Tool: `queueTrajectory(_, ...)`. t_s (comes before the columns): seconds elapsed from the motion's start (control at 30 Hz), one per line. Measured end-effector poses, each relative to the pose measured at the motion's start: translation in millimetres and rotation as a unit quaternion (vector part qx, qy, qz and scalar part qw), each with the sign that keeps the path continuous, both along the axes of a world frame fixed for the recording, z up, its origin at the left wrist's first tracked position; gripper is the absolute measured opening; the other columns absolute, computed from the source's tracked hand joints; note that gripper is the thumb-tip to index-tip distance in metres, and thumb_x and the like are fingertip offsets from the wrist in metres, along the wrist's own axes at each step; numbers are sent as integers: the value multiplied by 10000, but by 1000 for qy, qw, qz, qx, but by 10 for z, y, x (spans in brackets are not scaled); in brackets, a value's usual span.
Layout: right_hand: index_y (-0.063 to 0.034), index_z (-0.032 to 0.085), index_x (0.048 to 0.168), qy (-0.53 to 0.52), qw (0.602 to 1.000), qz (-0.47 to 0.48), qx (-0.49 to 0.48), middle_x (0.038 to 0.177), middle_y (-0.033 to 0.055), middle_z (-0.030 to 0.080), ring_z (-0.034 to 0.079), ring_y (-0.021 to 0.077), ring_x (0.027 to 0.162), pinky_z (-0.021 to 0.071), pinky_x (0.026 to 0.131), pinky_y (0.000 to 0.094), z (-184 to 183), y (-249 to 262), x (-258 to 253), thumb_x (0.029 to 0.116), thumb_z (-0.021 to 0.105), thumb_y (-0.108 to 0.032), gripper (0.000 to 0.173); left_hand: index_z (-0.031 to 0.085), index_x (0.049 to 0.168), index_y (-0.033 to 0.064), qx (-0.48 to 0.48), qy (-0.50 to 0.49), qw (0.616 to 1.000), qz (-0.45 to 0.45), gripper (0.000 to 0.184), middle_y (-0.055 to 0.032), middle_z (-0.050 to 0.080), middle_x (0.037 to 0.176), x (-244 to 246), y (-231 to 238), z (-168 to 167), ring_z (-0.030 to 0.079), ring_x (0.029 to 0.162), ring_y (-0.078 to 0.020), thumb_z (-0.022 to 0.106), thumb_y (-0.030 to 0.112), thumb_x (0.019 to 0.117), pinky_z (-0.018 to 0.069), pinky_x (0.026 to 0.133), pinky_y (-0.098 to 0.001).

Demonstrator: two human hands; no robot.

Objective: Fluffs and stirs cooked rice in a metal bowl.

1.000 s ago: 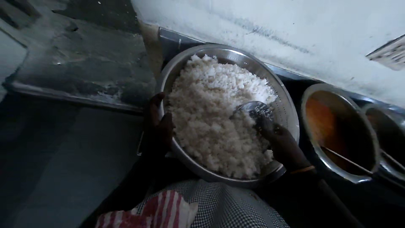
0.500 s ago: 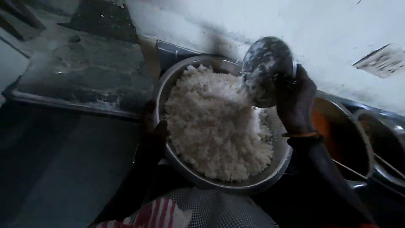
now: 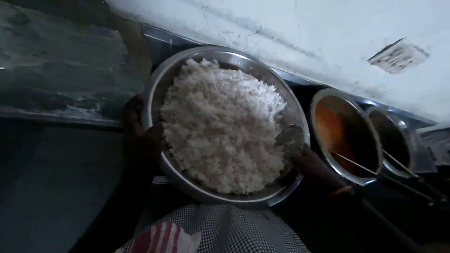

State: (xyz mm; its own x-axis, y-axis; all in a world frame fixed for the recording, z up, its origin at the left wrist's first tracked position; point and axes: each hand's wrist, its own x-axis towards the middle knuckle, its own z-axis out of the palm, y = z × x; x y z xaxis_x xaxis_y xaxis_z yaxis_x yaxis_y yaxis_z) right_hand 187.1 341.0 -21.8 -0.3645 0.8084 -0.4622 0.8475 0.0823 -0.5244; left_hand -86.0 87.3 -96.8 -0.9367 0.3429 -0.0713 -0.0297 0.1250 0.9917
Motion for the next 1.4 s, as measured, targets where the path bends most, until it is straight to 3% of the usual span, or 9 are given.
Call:
queueTrajectory(0.17, -57, 511, 1346, 117, 980, -152, -54, 969, 103, 643, 642, 173, 764, 567, 622, 366, -87, -170, -111, 976, 590, -105, 382, 376, 1544, 184, -7, 0, 1000, 2, 694, -65, 523, 1447, -9, -6, 14, 583, 1208, -103, 604, 44, 903, 543, 966, -326)
queueTrajectory(0.3, -4, 556, 1179, 226, 948, -212, -74, 911, 113, 639, 668, 195, 739, 607, 626, 386, -24, -77, -127, 988, 545, -59, 199, 396, 1535, 186, -22, 10, 1000, -1, 672, -104, 524, 1449, -40, -20, 4, 584, 1221, -175, 595, 46, 910, 540, 968, -405)
queueTrajectory(0.4, -37, 578, 1169, 281, 946, -160, -27, 907, 80, 651, 657, 167, 738, 595, 637, 374, 133, 10, -264, 989, 563, -84, 187, 388, 1540, 195, -28, 16, 999, 1, 676, -77, 495, 1492, -22, -16, 6, 558, 1267, -151, 586, 37, 913, 517, 1011, -385)
queueTrajectory(0.47, -94, 521, 1358, 289, 953, -81, 37, 1039, 84, 676, 692, 172, 828, 622, 697, 393, 282, 104, -449, 989, 583, -108, 374, 386, 1544, 197, -15, 14, 1000, 5, 683, -74, 488, 1503, -22, -18, -14, 557, 1269, -150, 588, 28, 914, 519, 1006, -381)
queueTrajectory(0.57, -99, 480, 1466, 130, 962, 67, 229, 1184, 165, 674, 698, 272, 989, 594, 843, 516, 610, 188, -855, 1045, 568, -214, 445, 395, 1537, 179, -18, 21, 1000, 13, 680, -100, 512, 1474, -36, -20, -49, 567, 1256, -186, 609, 42, 906, 519, 1002, -417)
queueTrajectory(0.77, -266, 665, 1345, -45, 814, 263, 516, 1074, 128, 749, 722, 395, 893, 543, 696, 626, 896, 78, -1407, 1055, 520, -231, 327, 389, 1547, 213, -55, 15, 998, 14, 663, -109, 501, 1490, -31, -48, -22, 573, 1259, -240, 613, 63, 941, 522, 984, -497)
queueTrajectory(0.9, -230, 739, 1186, -51, 770, 387, 505, 1071, 113, 743, 707, 358, 942, 543, 777, 575, 421, -11, -1822, 997, 591, -171, 247, 365, 1565, 225, -25, 4, 1000, -1, 666, -88, 460, 1533, -32, -65, -45, 566, 1275, -208, 604, 82, 961, 532, 991, -457)
queueTrajectory(1.13, -161, 648, 1343, -119, 834, 319, 434, 1191, 177, 714, 694, 420, 1055, 534, 821, 661, 572, 308, -2199, 1009, 610, -273, 355, 346, 1565, 335, -82, -30, 996, -1, 651, -74, 509, 1483, -29, -85, 16, 693, 972, -232, 608, 142, 1000, 606, 708, -468)
queueTrajectory(1.4, -212, 720, 1243, -60, 773, 369, 512, 1200, 156, 697, 653, 400, 1119, 516, 838, 608, 244, 492, -2619, 977, 558, -69, 342, 342, 1575, 298, -78, 18, 996, -27, 660, -51, 419, 1573, -85, -69, -52, 586, 1254, -199, 573, 122, 983, 561, 933, -459)
